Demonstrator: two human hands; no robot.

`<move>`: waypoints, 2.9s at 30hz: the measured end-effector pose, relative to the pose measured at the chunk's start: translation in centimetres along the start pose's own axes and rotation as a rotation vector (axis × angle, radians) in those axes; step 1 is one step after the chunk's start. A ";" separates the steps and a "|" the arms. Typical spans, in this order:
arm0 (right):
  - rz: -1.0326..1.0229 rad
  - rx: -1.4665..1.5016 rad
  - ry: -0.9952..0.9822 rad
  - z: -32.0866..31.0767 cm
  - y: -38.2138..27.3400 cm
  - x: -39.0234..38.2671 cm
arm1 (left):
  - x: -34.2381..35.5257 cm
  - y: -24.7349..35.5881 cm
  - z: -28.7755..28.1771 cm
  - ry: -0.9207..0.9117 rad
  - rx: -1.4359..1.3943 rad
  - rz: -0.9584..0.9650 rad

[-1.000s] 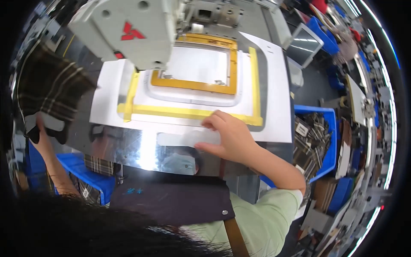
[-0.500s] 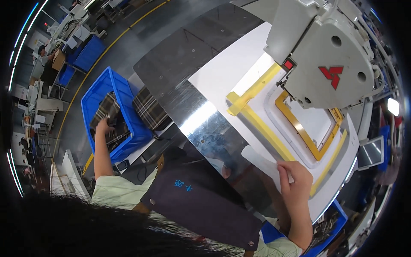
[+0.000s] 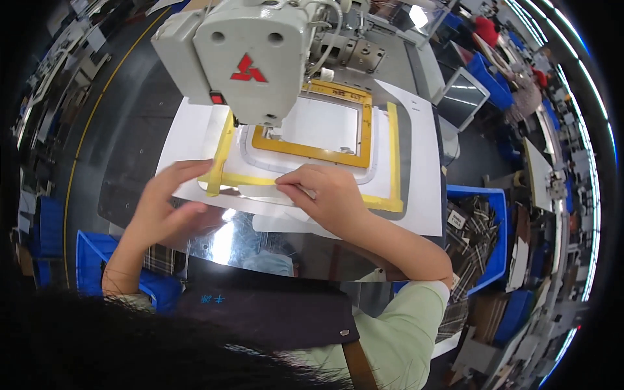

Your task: Using an industrial sewing machine to stitch fabric pieces for a bag.

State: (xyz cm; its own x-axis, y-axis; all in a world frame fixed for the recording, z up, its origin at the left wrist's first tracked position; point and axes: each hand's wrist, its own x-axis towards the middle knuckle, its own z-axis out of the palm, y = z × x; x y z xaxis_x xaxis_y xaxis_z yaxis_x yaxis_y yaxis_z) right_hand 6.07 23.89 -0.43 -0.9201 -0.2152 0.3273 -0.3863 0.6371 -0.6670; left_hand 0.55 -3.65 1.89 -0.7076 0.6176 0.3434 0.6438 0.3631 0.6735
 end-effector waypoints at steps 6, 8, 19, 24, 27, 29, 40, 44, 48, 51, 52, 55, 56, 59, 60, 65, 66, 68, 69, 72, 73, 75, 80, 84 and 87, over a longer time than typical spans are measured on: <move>0.244 0.110 -0.182 -0.5 0.4 -0.5 | 5.1 -0.7 5.1 -0.442 0.045 -0.065; 0.330 0.101 -0.241 -0.8 2.2 -2.1 | 4.7 -1.7 3.7 -0.473 0.044 -0.094; 0.531 0.120 -0.499 -5.7 5.0 -1.1 | 3.3 -3.7 2.9 -0.367 -0.187 -0.559; 0.219 -0.300 -0.430 -5.6 5.6 -2.1 | 5.1 -3.1 6.7 -0.411 0.001 -0.182; 0.140 -0.084 -0.179 -2.1 3.3 0.1 | 6.2 -3.4 7.9 -0.363 -0.074 -0.177; 0.212 -0.066 -0.233 0.0 3.4 1.1 | 6.5 -3.8 8.3 -0.327 -0.093 -0.201; 0.304 -0.187 -0.194 2.5 8.5 7.4 | 5.4 -4.4 9.4 -0.181 0.411 0.321; 0.363 -0.182 -0.195 2.1 8.7 7.4 | 5.5 -5.2 9.8 -0.219 0.474 0.265; 0.362 -0.188 -0.172 2.0 9.1 7.2 | 5.9 -5.2 10.0 -0.228 0.454 0.273; 0.344 -0.243 -0.159 1.8 9.1 7.0 | 6.1 -5.1 10.1 -0.247 0.447 0.274; 0.312 -0.260 -0.136 1.7 9.1 6.7 | 6.2 -5.1 10.1 -0.260 0.447 0.271; 0.335 -0.290 -0.124 0.0 9.3 5.2 | 6.2 -5.0 9.6 -0.268 0.442 0.262; 0.378 -0.292 -0.134 -0.9 9.5 4.5 | 6.2 -5.2 9.7 -0.265 0.450 0.263; 0.581 -0.272 -0.119 -3.5 9.9 2.5 | 6.2 -5.1 9.6 -0.251 0.427 0.249; 0.636 -0.254 -0.121 -4.2 9.9 2.2 | 6.2 -5.1 9.6 -0.254 0.422 0.256; 0.692 -0.188 -0.142 -4.9 10.5 1.7 | 6.3 -4.9 9.7 -0.247 0.478 0.254; 0.667 -0.178 -0.138 -4.9 10.6 1.7 | 6.3 -4.9 9.8 -0.251 0.478 0.256; 0.682 -0.146 -0.169 -5.3 11.3 1.7 | 6.5 -4.8 9.8 -0.253 0.483 0.272; 0.693 -0.116 -0.204 -5.4 11.7 1.8 | 6.5 -4.8 9.8 -0.256 0.483 0.271; 0.755 -0.035 -0.246 -6.0 11.5 2.2 | 6.5 -4.9 9.9 -0.255 0.488 0.267; 0.758 -0.034 -0.246 -6.1 11.7 2.3 | 6.5 -4.9 9.8 -0.251 0.484 0.270; 0.792 0.014 -0.306 -6.1 11.8 2.5 | 6.4 -4.9 9.8 -0.247 0.479 0.271; 0.649 -0.359 -0.192 -4.9 10.0 1.9 | 6.3 -4.8 9.6 -0.241 0.488 0.285; 0.683 -0.268 -0.145 -5.1 9.9 1.6 | 6.0 -5.0 9.7 -0.237 0.462 0.291; 0.689 0.156 0.115 -5.5 12.0 0.9 | 5.9 -4.8 9.8 -0.216 0.510 0.294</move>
State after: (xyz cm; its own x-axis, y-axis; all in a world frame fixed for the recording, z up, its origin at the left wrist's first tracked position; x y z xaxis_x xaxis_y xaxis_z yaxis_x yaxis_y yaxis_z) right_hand 0.99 35.47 -4.47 -0.9489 0.2828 -0.1402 0.2676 0.4851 -0.8325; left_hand -3.85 5.07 -5.68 -0.4395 0.8498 0.2909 0.8981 0.4113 0.1556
